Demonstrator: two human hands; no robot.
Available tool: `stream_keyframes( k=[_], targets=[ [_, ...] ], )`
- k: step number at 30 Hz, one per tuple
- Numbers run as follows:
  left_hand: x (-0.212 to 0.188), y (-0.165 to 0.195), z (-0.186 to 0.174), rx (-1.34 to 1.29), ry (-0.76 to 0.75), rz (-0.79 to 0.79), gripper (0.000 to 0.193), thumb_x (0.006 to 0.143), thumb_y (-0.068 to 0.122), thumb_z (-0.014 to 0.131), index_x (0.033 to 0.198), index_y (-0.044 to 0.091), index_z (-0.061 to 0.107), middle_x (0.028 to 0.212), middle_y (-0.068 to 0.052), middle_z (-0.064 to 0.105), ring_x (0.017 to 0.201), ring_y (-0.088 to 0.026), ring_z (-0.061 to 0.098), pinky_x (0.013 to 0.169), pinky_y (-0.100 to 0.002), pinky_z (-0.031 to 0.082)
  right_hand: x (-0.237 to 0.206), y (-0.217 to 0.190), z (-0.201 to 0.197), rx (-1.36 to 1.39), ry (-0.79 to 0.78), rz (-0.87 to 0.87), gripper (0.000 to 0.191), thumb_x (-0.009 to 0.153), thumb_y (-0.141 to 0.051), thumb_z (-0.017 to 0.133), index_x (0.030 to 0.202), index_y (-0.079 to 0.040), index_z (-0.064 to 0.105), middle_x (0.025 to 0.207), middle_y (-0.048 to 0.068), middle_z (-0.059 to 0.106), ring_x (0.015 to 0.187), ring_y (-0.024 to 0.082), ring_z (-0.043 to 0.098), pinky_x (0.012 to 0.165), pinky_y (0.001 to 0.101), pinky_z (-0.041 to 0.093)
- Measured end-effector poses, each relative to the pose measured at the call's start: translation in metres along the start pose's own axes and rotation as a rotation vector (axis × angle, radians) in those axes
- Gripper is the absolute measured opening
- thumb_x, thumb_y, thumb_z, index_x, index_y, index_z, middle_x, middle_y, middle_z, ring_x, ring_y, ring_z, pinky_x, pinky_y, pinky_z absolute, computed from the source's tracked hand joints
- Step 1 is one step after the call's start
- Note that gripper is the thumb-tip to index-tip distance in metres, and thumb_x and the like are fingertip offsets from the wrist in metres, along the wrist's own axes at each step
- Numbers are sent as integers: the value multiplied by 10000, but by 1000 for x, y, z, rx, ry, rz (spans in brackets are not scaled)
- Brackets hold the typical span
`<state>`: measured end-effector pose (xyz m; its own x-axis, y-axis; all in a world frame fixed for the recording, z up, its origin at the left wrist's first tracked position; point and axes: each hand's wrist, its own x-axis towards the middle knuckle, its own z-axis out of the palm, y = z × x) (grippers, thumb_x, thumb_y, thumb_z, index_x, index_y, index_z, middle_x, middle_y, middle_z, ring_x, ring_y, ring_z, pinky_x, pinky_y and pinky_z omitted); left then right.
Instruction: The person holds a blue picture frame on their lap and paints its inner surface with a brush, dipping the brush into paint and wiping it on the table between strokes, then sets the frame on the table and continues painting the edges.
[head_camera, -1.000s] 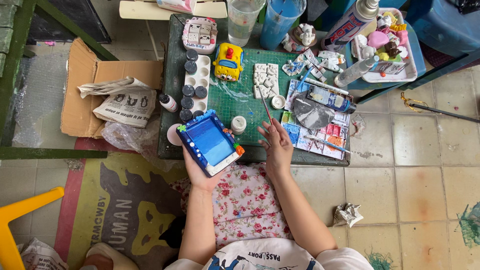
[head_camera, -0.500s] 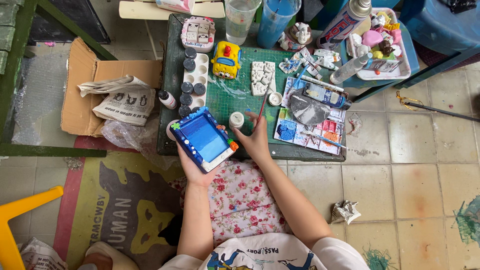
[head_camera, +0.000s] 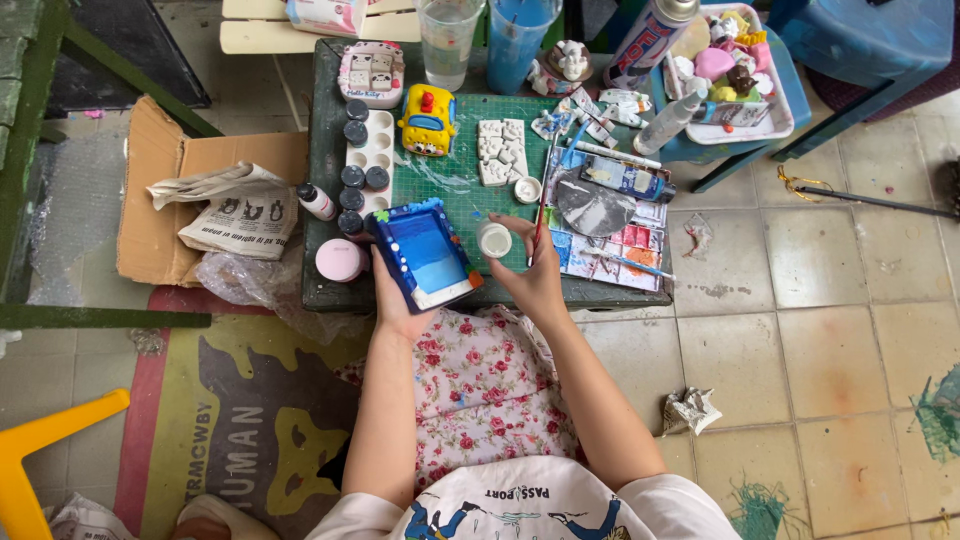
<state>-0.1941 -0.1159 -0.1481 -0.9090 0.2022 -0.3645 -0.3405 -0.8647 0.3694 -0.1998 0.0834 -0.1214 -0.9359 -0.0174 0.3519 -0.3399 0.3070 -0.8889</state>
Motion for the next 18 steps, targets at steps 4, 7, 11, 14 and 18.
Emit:
stream_keyframes(
  k=[4, 7, 11, 14, 18],
  targets=[
    [27, -7, 9, 126, 181, -189, 905, 927, 783, 175, 1441, 124, 522, 1368, -121, 617, 1255, -327, 580, 1081, -549, 430, -10, -18, -22, 21, 30, -14, 481, 827, 3, 825, 1236, -51, 576, 1302, 92, 704, 991, 115, 580, 957, 252, 450],
    [32, -16, 7, 218, 249, -104, 950, 936, 769, 130, 1479, 78, 490, 1457, -142, 585, 1354, -326, 536, 1155, -519, 370, -18, -28, -36, -32, 43, 57, 461, 795, -2, 833, 1156, -54, 551, 1307, 111, 736, 906, 141, 550, 859, 272, 436],
    [16, -28, 2, 467, 248, 210, 977, 994, 752, 94, 1555, -14, 323, 1614, -202, 389, 1514, -326, 376, 1251, -455, 242, -31, -36, -47, 104, 57, -89, 477, 884, -11, 818, 1013, -90, 365, 1315, 130, 702, 1318, 207, 638, 1089, 321, 473],
    [-13, -43, 5, 791, 328, 493, 963, 1005, 737, 93, 1616, 2, 213, 1679, -208, 241, 1569, -316, 241, 1266, -437, 141, -45, -45, -57, 127, 42, -42, 495, 859, -3, 819, 986, -92, 349, 1303, 160, 705, 1292, 231, 648, 1070, 337, 474],
    [-55, -72, 30, 1032, 136, 739, 905, 1059, 705, 168, 1617, -3, 241, 1681, -236, 301, 1575, -327, 294, 1301, -428, 201, -64, -60, -62, 215, 23, -36, 525, 855, -33, 852, 998, -97, 351, 1318, 148, 711, 1291, 207, 657, 1057, 320, 483]
  ],
)
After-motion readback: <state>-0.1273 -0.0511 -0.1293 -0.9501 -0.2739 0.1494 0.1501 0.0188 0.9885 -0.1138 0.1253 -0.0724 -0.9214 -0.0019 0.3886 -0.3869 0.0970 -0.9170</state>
